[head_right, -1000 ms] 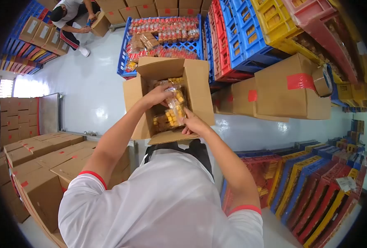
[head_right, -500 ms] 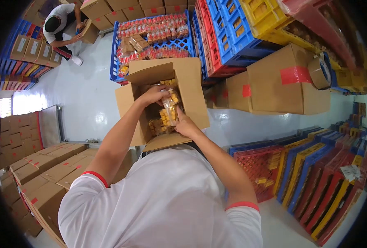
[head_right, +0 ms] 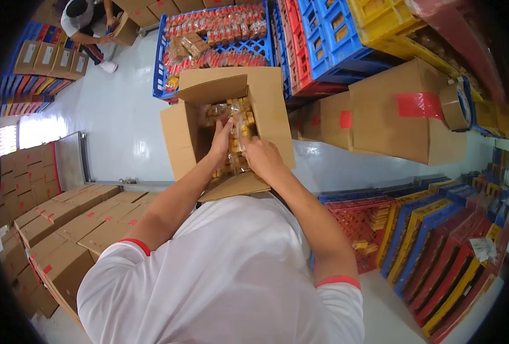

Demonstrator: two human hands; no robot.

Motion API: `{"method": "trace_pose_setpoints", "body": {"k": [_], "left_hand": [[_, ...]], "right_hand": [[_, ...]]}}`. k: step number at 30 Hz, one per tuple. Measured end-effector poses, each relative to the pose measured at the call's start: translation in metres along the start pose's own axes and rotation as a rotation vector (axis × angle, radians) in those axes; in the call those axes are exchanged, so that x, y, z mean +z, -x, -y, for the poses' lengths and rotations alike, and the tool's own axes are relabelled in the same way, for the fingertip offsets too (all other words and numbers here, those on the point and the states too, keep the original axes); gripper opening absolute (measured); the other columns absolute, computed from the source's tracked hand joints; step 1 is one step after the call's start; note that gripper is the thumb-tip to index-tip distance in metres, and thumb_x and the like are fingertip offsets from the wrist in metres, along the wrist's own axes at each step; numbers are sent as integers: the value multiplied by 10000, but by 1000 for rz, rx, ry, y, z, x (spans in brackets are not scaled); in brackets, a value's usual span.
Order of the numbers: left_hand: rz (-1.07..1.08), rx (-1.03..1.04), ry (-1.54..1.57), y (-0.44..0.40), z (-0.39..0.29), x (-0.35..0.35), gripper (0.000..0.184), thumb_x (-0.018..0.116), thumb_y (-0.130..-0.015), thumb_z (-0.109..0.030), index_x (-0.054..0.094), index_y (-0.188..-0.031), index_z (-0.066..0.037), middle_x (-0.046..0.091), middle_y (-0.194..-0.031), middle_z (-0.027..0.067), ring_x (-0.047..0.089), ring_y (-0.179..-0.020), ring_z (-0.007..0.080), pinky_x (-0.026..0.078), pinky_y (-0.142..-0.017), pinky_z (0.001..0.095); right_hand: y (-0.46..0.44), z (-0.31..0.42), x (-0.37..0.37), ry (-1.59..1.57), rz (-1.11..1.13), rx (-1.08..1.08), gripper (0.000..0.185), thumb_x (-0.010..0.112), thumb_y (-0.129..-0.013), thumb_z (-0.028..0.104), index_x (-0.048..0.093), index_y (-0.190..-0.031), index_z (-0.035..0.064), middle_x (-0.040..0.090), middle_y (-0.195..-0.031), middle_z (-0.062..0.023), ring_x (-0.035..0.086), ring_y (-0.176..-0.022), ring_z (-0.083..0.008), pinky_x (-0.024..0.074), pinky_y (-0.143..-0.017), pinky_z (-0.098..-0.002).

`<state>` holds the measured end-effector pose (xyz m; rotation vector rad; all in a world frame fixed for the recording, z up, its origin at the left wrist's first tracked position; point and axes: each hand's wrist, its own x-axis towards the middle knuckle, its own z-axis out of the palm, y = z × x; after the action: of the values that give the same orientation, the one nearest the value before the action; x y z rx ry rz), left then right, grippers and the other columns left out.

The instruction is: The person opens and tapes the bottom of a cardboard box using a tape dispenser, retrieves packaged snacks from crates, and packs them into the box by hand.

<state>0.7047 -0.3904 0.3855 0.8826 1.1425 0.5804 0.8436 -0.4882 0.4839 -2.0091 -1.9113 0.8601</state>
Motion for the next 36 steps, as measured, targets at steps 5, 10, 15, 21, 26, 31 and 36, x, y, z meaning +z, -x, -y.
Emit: {"method": "trace_pose_setpoints", "body": {"k": [5, 10, 15, 21, 26, 31, 36], "left_hand": [[42, -396, 254, 25, -28, -5, 557, 574, -1058, -411, 448, -1437, -23, 547, -1391, 149, 520, -1282, 250, 434, -1068, 389], [118, -39, 75, 10, -3, -7, 488, 700, -978, -103, 469, -1397, -4, 612, -1221, 96, 595, -1128, 182, 484, -984, 313], [154, 165, -11, 23, 6, -6, 426, 693, -969, -11, 442, -1313, -17, 497, -1437, 177, 543, -1268, 225, 454, -1083, 345], [164, 225, -72, 26, 8, -13, 440, 665, -966, 35, 407, -1316, -30, 346, -1560, 199, 445, -1410, 265, 398, -1182, 377], [241, 219, -224, 28, -13, -19, 663, 703, -877, 55, 365, -1440, -42, 353, -1550, 214, 471, -1394, 312, 414, -1157, 388], [164, 381, -687, 27, -26, -10, 805, 754, -791, 22, 361, -1489, -55, 437, -1419, 250, 514, -1290, 476, 474, -1090, 455], [151, 427, -751, 33, -24, -14, 788, 784, -754, 23, 403, -1441, -38, 440, -1394, 232, 498, -1281, 491, 497, -1052, 486]], "right_hand": [[-25, -5, -3, 25, 75, -10, 362, 675, -912, 75, 625, -1270, 51, 696, -924, -258, 678, -889, -463, 539, -786, -543], [-33, -4, -20, -164, 52, 51, 356, 664, -912, 64, 628, -1265, 36, 713, -971, -264, 681, -895, -445, 538, -792, -536], [-21, -8, -5, -74, 52, -39, 391, 608, -898, -8, 644, -1283, 51, 715, -968, -236, 694, -895, -427, 551, -804, -520], [-17, -1, -7, 64, 29, -134, 346, 608, -873, -24, 672, -1205, 49, 712, -975, -208, 709, -877, -413, 568, -786, -507], [-39, -8, -9, 91, 54, -120, 261, 646, -857, 0, 666, -1116, 20, 707, -964, -228, 710, -866, -435, 562, -766, -525], [-38, 1, -43, -118, 145, 13, 260, 646, -877, 29, 681, -1134, 39, 708, -1002, -244, 674, -959, -453, 526, -816, -528], [-9, -4, -60, -90, 86, -112, 170, 622, -864, 13, 695, -1016, -9, 700, -939, -259, 670, -919, -463, 529, -820, -523]]}}
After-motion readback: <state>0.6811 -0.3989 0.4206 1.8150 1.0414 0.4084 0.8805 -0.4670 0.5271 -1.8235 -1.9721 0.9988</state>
